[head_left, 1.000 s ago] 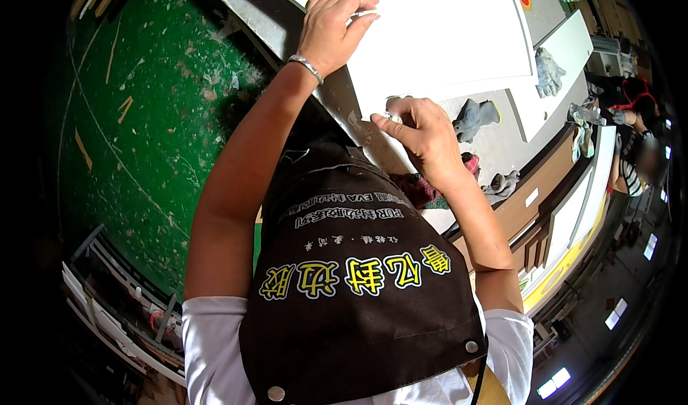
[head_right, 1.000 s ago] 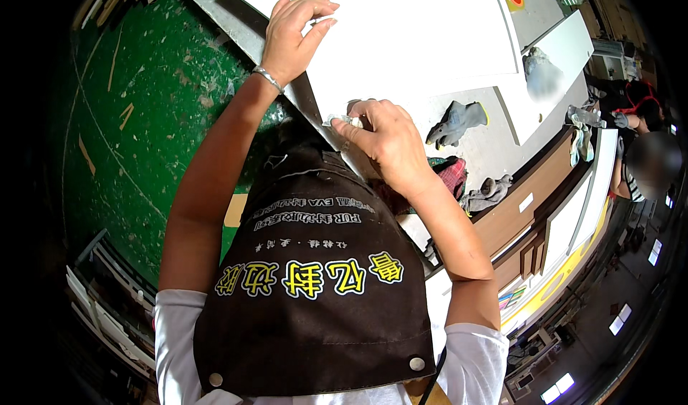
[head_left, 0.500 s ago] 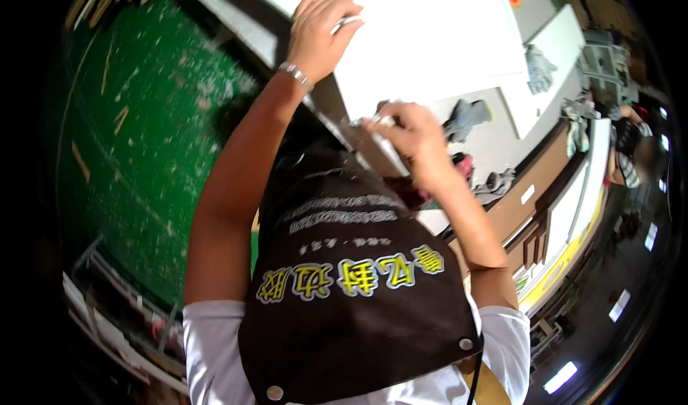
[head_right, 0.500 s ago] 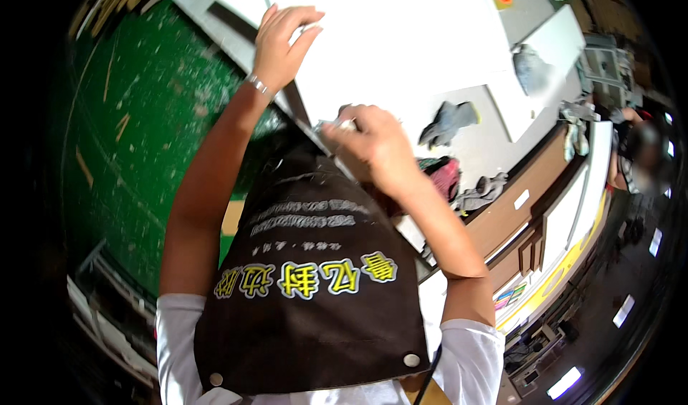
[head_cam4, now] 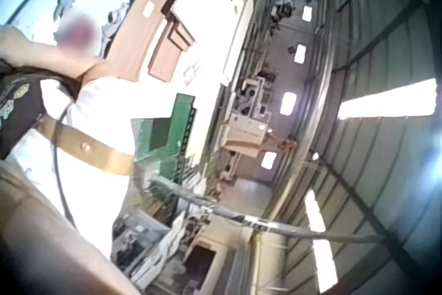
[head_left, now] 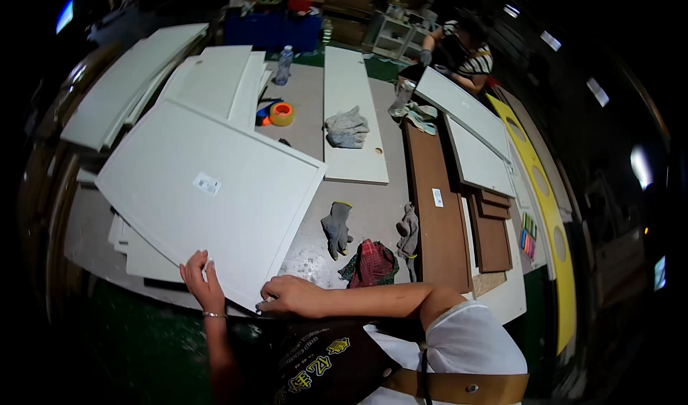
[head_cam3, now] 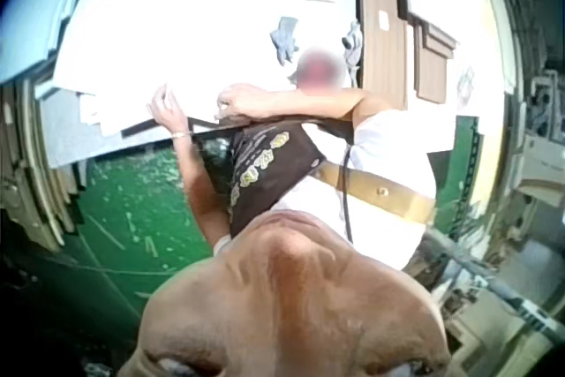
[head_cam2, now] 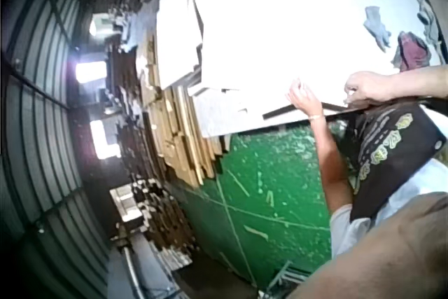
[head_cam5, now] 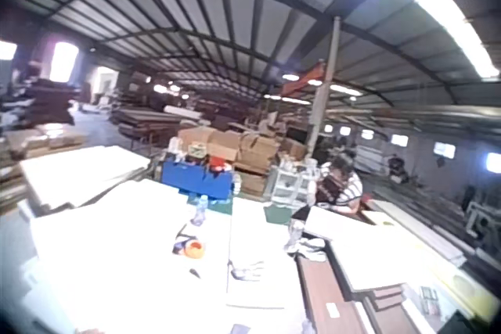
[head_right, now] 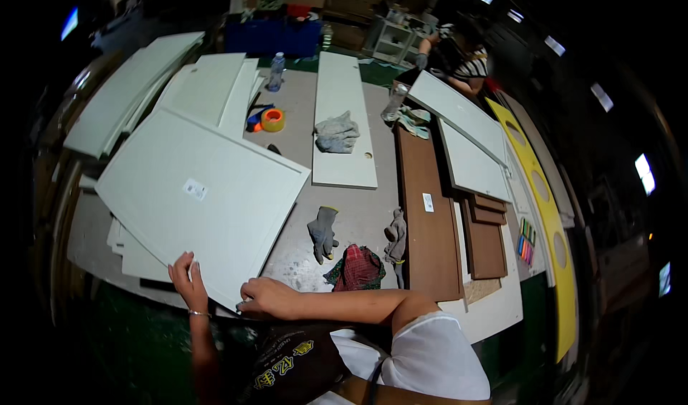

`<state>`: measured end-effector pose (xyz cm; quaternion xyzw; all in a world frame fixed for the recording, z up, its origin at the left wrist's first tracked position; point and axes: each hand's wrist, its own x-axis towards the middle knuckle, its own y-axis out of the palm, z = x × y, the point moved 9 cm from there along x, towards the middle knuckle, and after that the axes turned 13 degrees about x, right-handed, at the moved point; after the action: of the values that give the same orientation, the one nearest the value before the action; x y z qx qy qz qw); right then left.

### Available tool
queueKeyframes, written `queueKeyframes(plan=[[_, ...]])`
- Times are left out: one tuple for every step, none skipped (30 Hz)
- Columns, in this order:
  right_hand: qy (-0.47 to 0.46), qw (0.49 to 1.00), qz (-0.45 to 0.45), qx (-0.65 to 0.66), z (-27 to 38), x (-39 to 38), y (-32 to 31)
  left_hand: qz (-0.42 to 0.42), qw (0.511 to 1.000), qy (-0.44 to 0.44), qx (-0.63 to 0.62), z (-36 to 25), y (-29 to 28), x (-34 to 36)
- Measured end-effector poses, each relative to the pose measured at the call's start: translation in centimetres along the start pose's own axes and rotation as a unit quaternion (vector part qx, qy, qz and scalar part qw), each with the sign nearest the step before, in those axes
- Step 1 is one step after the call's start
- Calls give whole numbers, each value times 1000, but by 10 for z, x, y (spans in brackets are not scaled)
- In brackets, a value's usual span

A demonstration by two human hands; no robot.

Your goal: The person scrapes the edges of a white rectangular panel with a utility knife, then wipes the surface with a cloth. They apply a white substance from a small container to the panel's edge using a small tool.

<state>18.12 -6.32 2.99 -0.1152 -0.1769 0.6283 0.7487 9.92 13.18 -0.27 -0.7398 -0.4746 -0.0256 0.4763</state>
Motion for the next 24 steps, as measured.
queueKeyframes(plan=[[24, 1000, -9, -2, -7, 2, 1, 1, 1000, -2, 4, 4, 2, 0], [90, 995, -16, 35, -14, 1, 1, 0, 1000, 4, 2, 6, 4, 0], [39, 999, -19, 0, -7, -2, 3, -1, 1000, 5, 1, 7, 3, 0], [45, 999, -24, 8, -8, -4, 2, 1, 1000, 2, -4, 7, 5, 1], [52, 998, -26, 18, -7, -8, 3, 3, 1000, 2, -6, 7, 4, -1], [34, 999, -20, 5, -7, -9, 8, 5, 1000, 0, -9, 6, 4, -1], [16, 1000, -13, -9, -12, -11, 13, 6, 1000, -2, -11, 7, 4, 2], [3, 1000, -3, -22, -13, -15, 17, 8, 1000, -1, -11, 6, 4, 1], [-27, 999, 23, -40, -10, -22, 23, 8, 1000, 1, -13, 5, 4, 1], [-57, 995, 49, -59, -6, -30, 28, 8, 1000, 2, -15, 5, 5, 1], [-87, 990, 76, -77, 1, -35, 31, 8, 1000, 3, -16, 4, 5, 1], [-110, 991, 34, -68, 11, -35, 26, 7, 1000, 4, -12, 4, 4, 1], [-117, 991, 12, -65, 16, -32, 22, 6, 1000, 6, -8, 6, 4, 2], [-123, 990, -10, -62, 20, -27, 16, 6, 1000, 8, -5, 6, 4, 1], [-128, 989, -32, -60, 23, -24, 11, 4, 1000, 9, -6, 7, 5, 0], [-116, 990, -40, -73, 20, -24, 8, 4, 1000, 10, -7, 8, 7, -1], [-106, 990, -47, -83, 17, -23, 7, 2, 1000, 10, -4, 9, 5, -1], [-96, 990, -54, -93, 13, -22, 8, 2, 1000, 13, -5, 8, 5, 0], [-82, 991, -48, -97, 9, -22, 12, 2, 1000, 15, -6, 7, 7, 1], [-68, 992, -39, -101, 6, -24, 16, 2, 1000, 14, -7, 5, 7, 1], [-53, 993, -30, -105, 2, -27, 19, 1, 1000, 13, -5, 4, 7, 1], [-60, 993, 3, -100, -1, -31, 24, 1, 1000, 12, -4, 2, 8, 1], [-68, 992, 37, -95, -2, -37, 29, 0, 1000, 11, -2, 2, 6, 1], [-76, 991, 71, -89, -2, -42, 34, -2, 1000, 14, -2, 2, 7, 1]])
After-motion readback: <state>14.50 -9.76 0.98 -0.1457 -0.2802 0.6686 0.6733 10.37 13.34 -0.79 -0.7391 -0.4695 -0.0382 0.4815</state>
